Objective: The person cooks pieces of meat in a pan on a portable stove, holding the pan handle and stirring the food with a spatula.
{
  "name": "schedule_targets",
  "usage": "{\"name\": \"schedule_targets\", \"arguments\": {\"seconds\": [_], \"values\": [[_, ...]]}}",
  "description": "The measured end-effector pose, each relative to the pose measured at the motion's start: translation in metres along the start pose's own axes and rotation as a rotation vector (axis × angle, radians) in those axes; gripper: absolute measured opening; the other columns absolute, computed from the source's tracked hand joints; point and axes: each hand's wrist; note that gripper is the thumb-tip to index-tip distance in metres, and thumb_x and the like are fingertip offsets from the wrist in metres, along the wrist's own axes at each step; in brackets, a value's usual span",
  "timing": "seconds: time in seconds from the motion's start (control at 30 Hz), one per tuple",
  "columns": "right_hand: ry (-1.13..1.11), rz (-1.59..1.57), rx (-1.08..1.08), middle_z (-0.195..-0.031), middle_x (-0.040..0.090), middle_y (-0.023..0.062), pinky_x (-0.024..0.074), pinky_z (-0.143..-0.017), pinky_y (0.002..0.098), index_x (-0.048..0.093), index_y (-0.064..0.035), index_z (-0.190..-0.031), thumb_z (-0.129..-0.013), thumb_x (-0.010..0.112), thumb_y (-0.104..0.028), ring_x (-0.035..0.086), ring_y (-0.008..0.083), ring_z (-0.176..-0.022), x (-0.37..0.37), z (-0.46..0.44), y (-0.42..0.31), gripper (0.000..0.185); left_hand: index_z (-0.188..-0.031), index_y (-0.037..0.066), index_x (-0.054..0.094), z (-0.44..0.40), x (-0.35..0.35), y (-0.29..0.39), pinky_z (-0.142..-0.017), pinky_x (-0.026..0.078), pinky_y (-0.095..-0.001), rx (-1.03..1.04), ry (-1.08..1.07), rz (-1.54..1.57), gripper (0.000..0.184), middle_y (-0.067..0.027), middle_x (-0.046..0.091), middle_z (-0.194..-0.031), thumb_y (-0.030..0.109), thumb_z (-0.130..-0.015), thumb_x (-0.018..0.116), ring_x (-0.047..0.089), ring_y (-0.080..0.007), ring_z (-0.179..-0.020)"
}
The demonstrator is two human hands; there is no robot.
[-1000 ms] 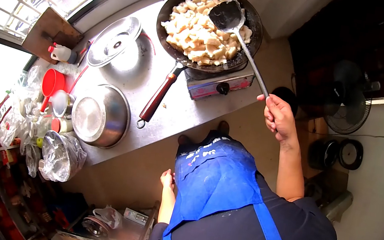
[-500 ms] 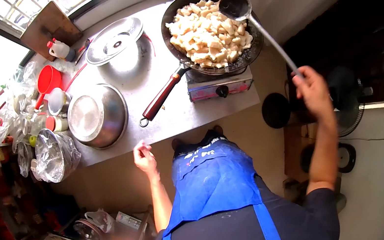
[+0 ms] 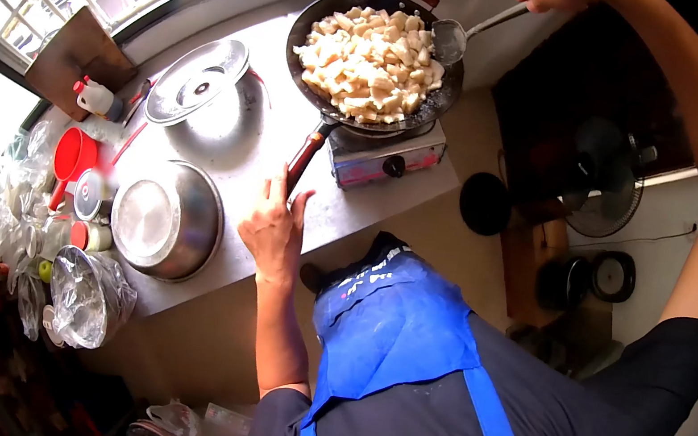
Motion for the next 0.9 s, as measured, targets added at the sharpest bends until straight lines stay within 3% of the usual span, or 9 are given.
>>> {"name": "schedule_targets", "arguments": {"seconds": [0.23, 0.3, 0.5, 0.7, 0.77, 0.8, 0.9], "values": [[0.143, -0.152, 0.100, -0.078, 0.072, 0.0142, 0.0558, -0.054, 0.0382, 0.075, 0.0041, -0.118, -0.097, 0.070, -0.017, 0.069, 0.0234, -0.059, 0.057, -0.068, 0.033, 0.030, -0.129, 0.018, 0.074, -0.012, -0.001, -0.020, -0.066, 0.056, -0.0398, 0.094, -0.067, -0.046, 0.048, -0.0053, 0.072, -0.093, 0.024, -0.083, 0.086, 0.071, -0.0296, -0.073], [0.220, -0.229, -0.067, -0.095, 0.079, 0.0183, 0.0560, -0.085, 0.0431, 0.076, -0.0010, -0.122, -0.097, 0.069, -0.017, 0.073, 0.0307, -0.090, 0.097, -0.098, 0.048, 0.031, -0.129, 0.018, 0.074, -0.011, 0.003, -0.026, -0.064, 0.055, -0.0397, 0.134, -0.089, -0.062, 0.048, -0.0054, 0.071, -0.091, 0.022, -0.083, 0.087, 0.070, -0.0289, -0.070], [0.445, -0.513, -0.120, -0.104, 0.079, 0.0186, 0.0565, -0.087, 0.0435, 0.077, -0.0117, -0.128, -0.101, 0.065, -0.024, 0.075, 0.0354, -0.098, 0.185, -0.154, 0.044, 0.032, -0.128, 0.018, 0.074, -0.016, 0.002, -0.026, -0.062, 0.055, -0.0398, 0.155, -0.078, -0.021, 0.049, -0.0060, 0.070, -0.088, 0.018, -0.081, 0.087, 0.070, -0.0285, -0.069], [0.678, -0.530, -0.140, -0.098, 0.077, 0.0194, 0.0573, -0.083, 0.0487, 0.077, -0.0152, -0.126, -0.102, 0.063, -0.028, 0.073, 0.0401, -0.092, 0.222, -0.163, 0.022, 0.030, -0.127, 0.021, 0.074, -0.017, 0.001, -0.024, -0.063, 0.057, -0.0399, 0.142, -0.073, -0.008, 0.046, -0.0052, 0.071, -0.089, 0.022, -0.083, 0.085, 0.070, -0.0293, -0.069], [0.852, -0.356, -0.182, -0.091, 0.076, 0.0162, 0.0559, -0.076, 0.0529, 0.074, -0.0150, -0.127, -0.103, 0.064, -0.031, 0.073, 0.0405, -0.084, 0.231, -0.161, 0.015, 0.031, -0.127, 0.021, 0.075, -0.015, -0.001, -0.022, -0.065, 0.057, -0.0400, 0.112, -0.089, -0.029, 0.045, -0.0054, 0.071, -0.090, 0.023, -0.083, 0.085, 0.071, -0.0296, -0.071], [0.911, -0.247, -0.205, -0.082, 0.074, 0.0146, 0.0553, -0.068, 0.0521, 0.072, -0.0155, -0.128, -0.105, 0.061, -0.029, 0.072, 0.0386, -0.075, 0.230, -0.157, 0.012, 0.030, -0.127, 0.021, 0.075, -0.015, 0.000, -0.021, -0.065, 0.058, -0.0403, 0.092, -0.090, -0.020, 0.045, -0.0055, 0.072, -0.091, 0.024, -0.083, 0.085, 0.071, -0.0298, -0.072], [0.987, -0.066, -0.160, -0.076, 0.068, 0.0136, 0.0558, -0.062, 0.0461, 0.072, -0.0140, -0.130, -0.106, 0.058, -0.021, 0.070, 0.0344, -0.068, 0.232, -0.137, -0.003, 0.029, -0.127, 0.021, 0.075, -0.012, 0.001, -0.021, -0.066, 0.058, -0.0409, 0.065, -0.084, 0.005, 0.045, -0.0057, 0.073, -0.093, 0.025, -0.083, 0.085, 0.072, -0.0305, -0.074]]}}
Point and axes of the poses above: each hand's wrist, its own z-axis away from the middle knuckle, its own x-axis out of the palm, y = z × x
